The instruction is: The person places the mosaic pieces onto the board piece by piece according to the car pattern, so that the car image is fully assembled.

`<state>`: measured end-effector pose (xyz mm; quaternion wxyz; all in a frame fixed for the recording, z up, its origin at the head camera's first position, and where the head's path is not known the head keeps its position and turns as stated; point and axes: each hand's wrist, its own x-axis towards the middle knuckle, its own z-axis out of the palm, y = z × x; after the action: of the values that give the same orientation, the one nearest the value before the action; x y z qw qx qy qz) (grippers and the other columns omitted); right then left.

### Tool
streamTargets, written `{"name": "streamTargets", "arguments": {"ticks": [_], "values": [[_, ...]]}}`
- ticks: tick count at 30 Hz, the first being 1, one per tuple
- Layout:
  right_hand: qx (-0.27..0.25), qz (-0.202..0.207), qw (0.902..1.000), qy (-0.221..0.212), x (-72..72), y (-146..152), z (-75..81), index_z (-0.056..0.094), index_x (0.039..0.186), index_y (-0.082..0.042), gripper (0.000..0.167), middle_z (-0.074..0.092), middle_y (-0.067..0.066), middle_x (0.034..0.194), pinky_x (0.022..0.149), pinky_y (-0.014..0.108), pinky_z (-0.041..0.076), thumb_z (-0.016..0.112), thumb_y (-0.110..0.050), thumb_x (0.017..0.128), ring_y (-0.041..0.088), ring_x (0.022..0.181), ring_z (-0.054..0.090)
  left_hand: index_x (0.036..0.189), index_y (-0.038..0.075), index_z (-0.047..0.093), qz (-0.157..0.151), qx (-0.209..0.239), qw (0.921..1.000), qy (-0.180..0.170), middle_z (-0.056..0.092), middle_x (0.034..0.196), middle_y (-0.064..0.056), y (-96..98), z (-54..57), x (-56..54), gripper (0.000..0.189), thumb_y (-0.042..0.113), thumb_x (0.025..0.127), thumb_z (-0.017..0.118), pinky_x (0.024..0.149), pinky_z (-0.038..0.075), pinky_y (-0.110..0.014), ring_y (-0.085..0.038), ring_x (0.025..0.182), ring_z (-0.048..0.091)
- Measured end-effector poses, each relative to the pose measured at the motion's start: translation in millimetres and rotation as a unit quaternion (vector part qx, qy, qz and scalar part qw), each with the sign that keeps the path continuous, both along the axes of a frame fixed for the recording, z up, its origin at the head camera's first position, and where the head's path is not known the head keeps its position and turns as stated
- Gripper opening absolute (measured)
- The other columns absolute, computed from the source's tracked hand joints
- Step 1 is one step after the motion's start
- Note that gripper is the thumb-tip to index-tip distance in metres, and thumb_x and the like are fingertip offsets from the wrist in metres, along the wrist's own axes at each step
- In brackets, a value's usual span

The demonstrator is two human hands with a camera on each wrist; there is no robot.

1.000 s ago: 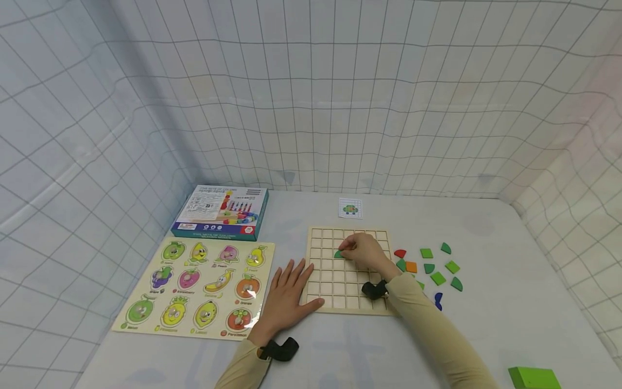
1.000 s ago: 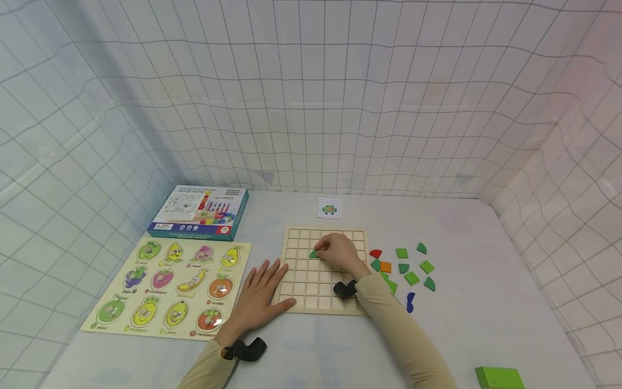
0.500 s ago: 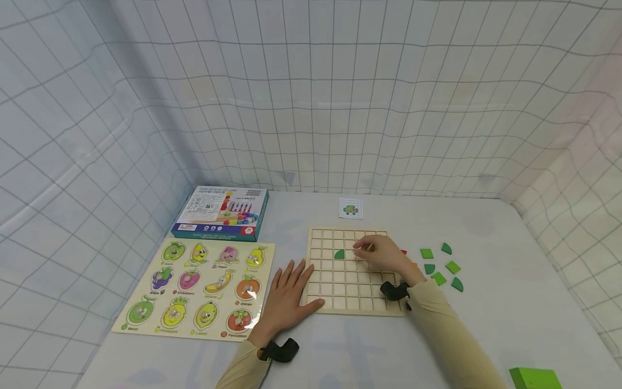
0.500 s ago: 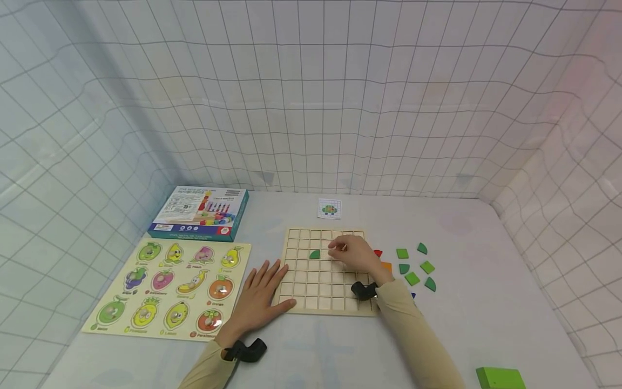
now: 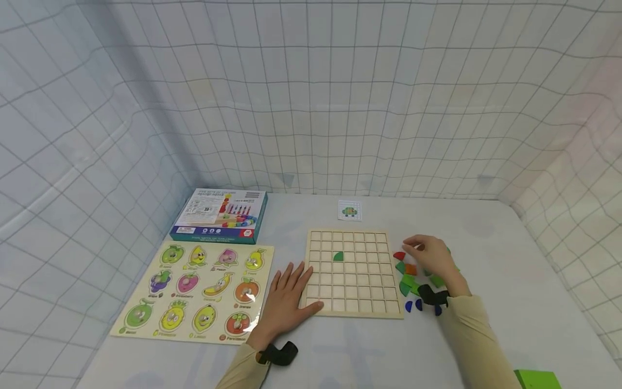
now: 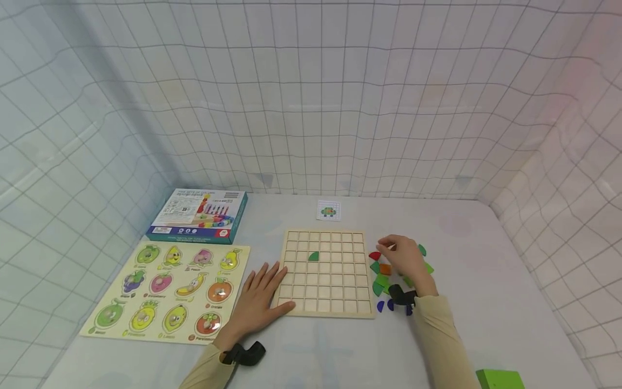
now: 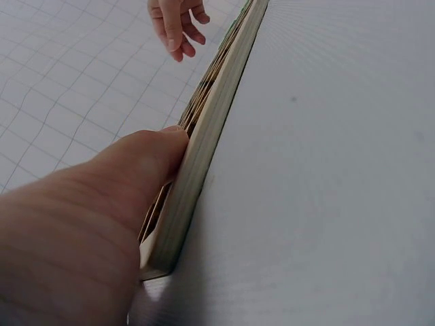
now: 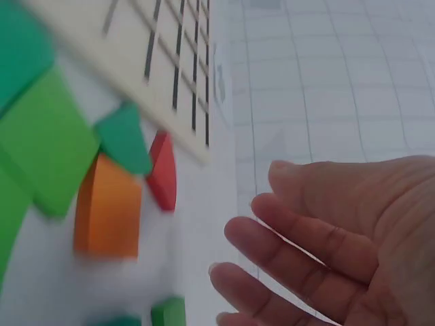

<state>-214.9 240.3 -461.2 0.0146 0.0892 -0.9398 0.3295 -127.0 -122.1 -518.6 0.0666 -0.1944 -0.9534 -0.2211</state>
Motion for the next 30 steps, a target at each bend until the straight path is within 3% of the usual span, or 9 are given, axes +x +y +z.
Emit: {"name": "streamTargets", "arguments": {"ticks": [4, 8, 15, 30], "values": [[0.019, -0.038, 0.9986, -0.032, 2.2, 12, -1.3, 0.067, 0.11, 0.002, 0.031, 0.065, 0.018, 0.102, 0.066, 0.04, 0.05, 0.063, -0.023, 0.092, 0.03, 0.084, 0.059, 0.148, 0.016, 0.036, 0.003, 0.0, 1.0, 0.001, 0.028, 0.153, -0.008, -2.1, -1.6, 0.8, 0.081, 0.061, 0.084, 0.057, 0.11, 0.008, -0.051, -0.031, 0.141, 0.014], [0.039, -0.047, 0.9972, -0.043, 3.6, 22, -2.9, 0.066, 0.111, 0.003, 0.032, 0.063, 0.021, 0.106, 0.069, 0.042, 0.05, 0.064, -0.022, 0.091, 0.031, 0.086, 0.059, 0.148, 0.016, 0.036, 0.003, 0.002, 1.0, 0.004, 0.028, 0.153, -0.008, -3.0, -2.2, 1.2, 0.081, 0.061, 0.084, 0.057, 0.11, 0.008, -0.051, -0.031, 0.141, 0.015], [0.054, -0.046, 0.9961, -0.054, 5.3, 30, -5.2, 0.065, 0.111, 0.005, 0.034, 0.064, 0.02, 0.1, 0.063, 0.038, 0.049, 0.069, -0.018, 0.086, 0.029, 0.081, 0.058, 0.148, 0.015, 0.037, -0.001, 0.005, 1.0, 0.006, 0.029, 0.152, -0.009, -1.9, -3.2, 1.8, 0.081, 0.06, 0.084, 0.058, 0.11, 0.008, -0.052, -0.032, 0.141, 0.015], [0.041, -0.029, 0.9958, -0.076, 3.3, 35, -7.8, 0.064, 0.108, 0.009, 0.033, 0.059, 0.021, 0.098, 0.068, 0.041, 0.05, 0.072, -0.011, 0.083, 0.031, 0.084, 0.055, 0.149, 0.017, 0.035, 0.0, -0.001, 1.0, 0.005, 0.028, 0.153, -0.007, -0.4, -6.5, -1.4, 0.082, 0.062, 0.084, 0.057, 0.111, 0.006, -0.05, -0.03, 0.142, 0.013]]}}
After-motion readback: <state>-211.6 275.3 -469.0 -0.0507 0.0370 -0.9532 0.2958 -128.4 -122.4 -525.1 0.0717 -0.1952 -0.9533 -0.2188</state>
